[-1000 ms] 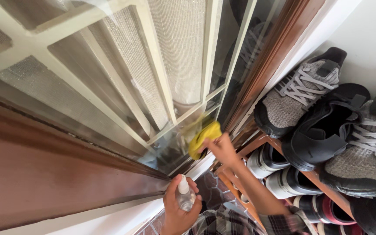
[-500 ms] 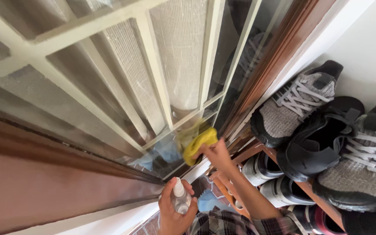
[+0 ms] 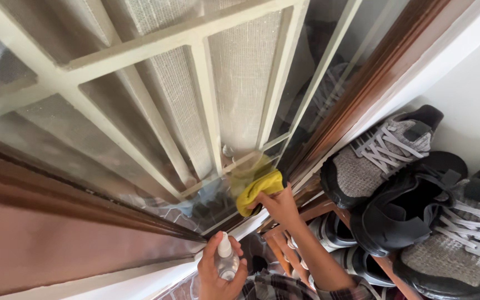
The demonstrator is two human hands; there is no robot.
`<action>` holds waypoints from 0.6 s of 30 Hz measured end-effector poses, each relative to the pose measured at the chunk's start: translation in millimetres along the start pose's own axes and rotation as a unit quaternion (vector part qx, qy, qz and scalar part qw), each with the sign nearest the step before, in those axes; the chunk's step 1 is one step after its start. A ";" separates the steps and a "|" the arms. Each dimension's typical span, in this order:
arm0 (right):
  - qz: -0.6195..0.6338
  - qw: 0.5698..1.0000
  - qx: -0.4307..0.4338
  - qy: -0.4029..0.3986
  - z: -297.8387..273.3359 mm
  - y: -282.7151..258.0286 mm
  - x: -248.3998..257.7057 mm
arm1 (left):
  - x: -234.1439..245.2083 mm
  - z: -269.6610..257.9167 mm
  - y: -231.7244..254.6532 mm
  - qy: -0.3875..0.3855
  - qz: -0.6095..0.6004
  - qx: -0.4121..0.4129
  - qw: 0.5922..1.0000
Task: The person cleans a glass door with a metal security grille using a yellow cloth and a spray bottle. They repeatedly spray the glass and wipe the surface in a systematic manner, focusing on the lower sections of the door.
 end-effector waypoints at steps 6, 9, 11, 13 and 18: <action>0.033 0.995 0.043 0.089 20.3 2.3 72.5 | -1.8 6.4 7.4 -0.009 0.011 -0.017 1.000; 0.068 0.991 0.102 0.057 25.9 -45.0 71.7 | -5.0 7.1 7.7 -0.006 0.014 -0.009 1.000; 0.061 0.992 0.101 0.034 28.0 -61.8 59.4 | -8.9 6.6 4.8 0.000 0.013 -0.007 1.000; 0.039 0.996 0.078 0.032 32.4 -59.6 48.2 | -12.3 8.7 2.0 0.003 0.012 -0.010 1.000; 0.081 0.996 0.028 -0.015 9.9 21.8 47.5 | -19.9 9.9 -3.2 -0.004 0.027 -0.008 1.000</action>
Point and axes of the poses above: each hand's wrist, its own z-axis towards the middle knuckle, its own x-axis out of the back of the hand, y = z × x, the point moved 9 cm from there along z, towards the middle knuckle, and after that the axes turned 3 degrees about z, right-handed, at the moved point
